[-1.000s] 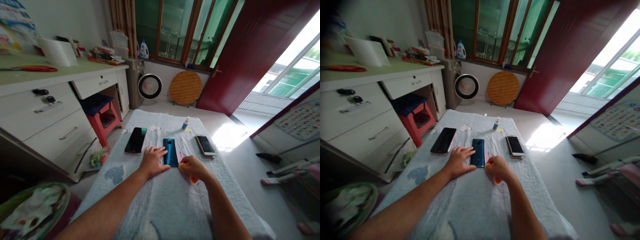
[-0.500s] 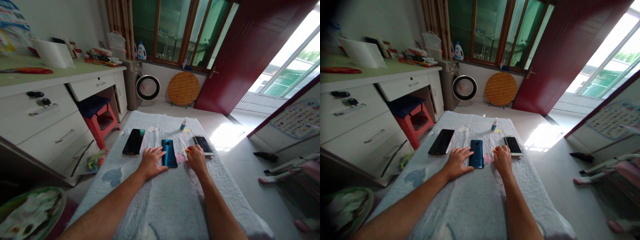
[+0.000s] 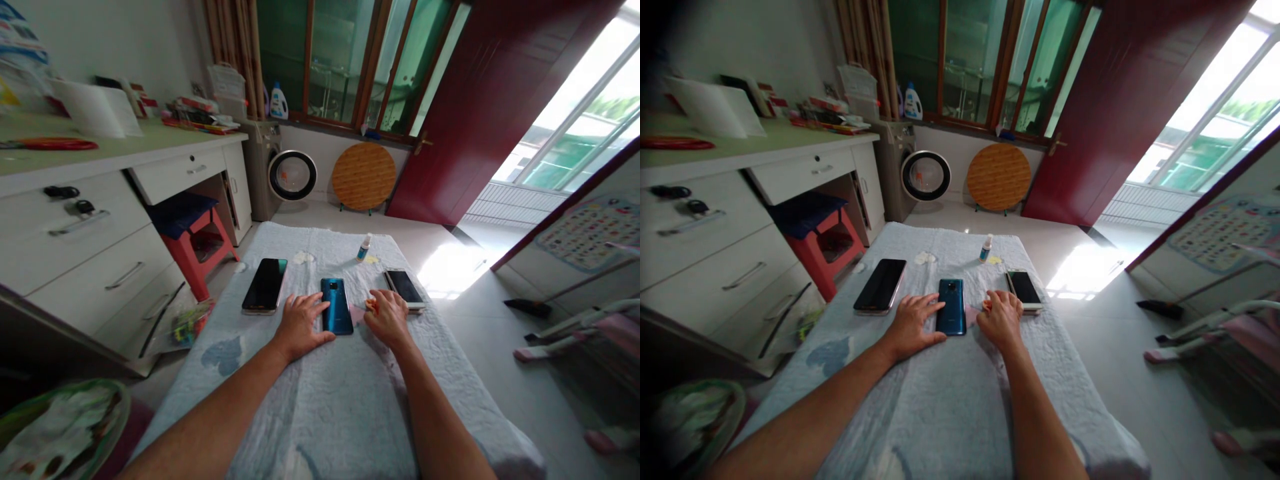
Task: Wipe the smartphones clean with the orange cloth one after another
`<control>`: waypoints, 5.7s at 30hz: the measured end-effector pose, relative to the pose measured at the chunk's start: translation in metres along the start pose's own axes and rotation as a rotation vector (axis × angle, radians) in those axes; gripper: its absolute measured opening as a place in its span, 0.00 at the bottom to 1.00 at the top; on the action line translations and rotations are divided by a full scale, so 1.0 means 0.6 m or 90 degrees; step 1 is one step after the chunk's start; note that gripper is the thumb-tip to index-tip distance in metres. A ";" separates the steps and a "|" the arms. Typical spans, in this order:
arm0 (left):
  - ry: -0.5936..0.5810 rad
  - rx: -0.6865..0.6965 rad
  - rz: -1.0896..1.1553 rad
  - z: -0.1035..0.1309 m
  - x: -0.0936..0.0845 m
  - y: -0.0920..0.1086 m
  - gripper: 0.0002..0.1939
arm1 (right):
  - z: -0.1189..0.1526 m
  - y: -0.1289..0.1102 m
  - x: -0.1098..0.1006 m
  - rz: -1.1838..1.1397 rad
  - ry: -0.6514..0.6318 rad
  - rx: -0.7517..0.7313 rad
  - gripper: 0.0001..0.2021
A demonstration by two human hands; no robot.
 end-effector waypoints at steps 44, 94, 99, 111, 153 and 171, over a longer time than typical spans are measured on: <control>-0.008 0.030 0.007 0.011 0.000 0.039 0.24 | 0.048 -0.130 0.024 -0.463 0.063 -0.057 0.21; 0.023 -0.028 -0.082 -0.001 0.009 -0.002 0.17 | 0.055 -0.130 0.031 -0.025 0.013 -0.071 0.25; 0.030 -0.029 -0.073 -0.001 0.009 -0.005 0.18 | 0.058 -0.125 0.022 -0.054 0.022 -0.080 0.28; 0.031 -0.029 -0.084 -0.004 0.010 -0.001 0.18 | 0.042 -0.106 -0.042 -0.175 0.036 -0.165 0.32; 0.040 -0.016 -0.102 -0.005 0.017 -0.005 0.18 | -0.049 0.064 -0.093 0.019 0.043 0.002 0.23; 0.028 -0.015 -0.107 -0.006 0.016 -0.002 0.19 | 0.004 0.003 -0.012 0.083 -0.011 0.009 0.15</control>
Point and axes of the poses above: each hand's wrist, its own z-axis away from the middle knuckle, its own x-axis out of the palm, y = z × x, the point moved 10 cm from there along -z, towards the middle knuckle, and after that the axes turned 7 degrees about -z, right-handed, at the moved point
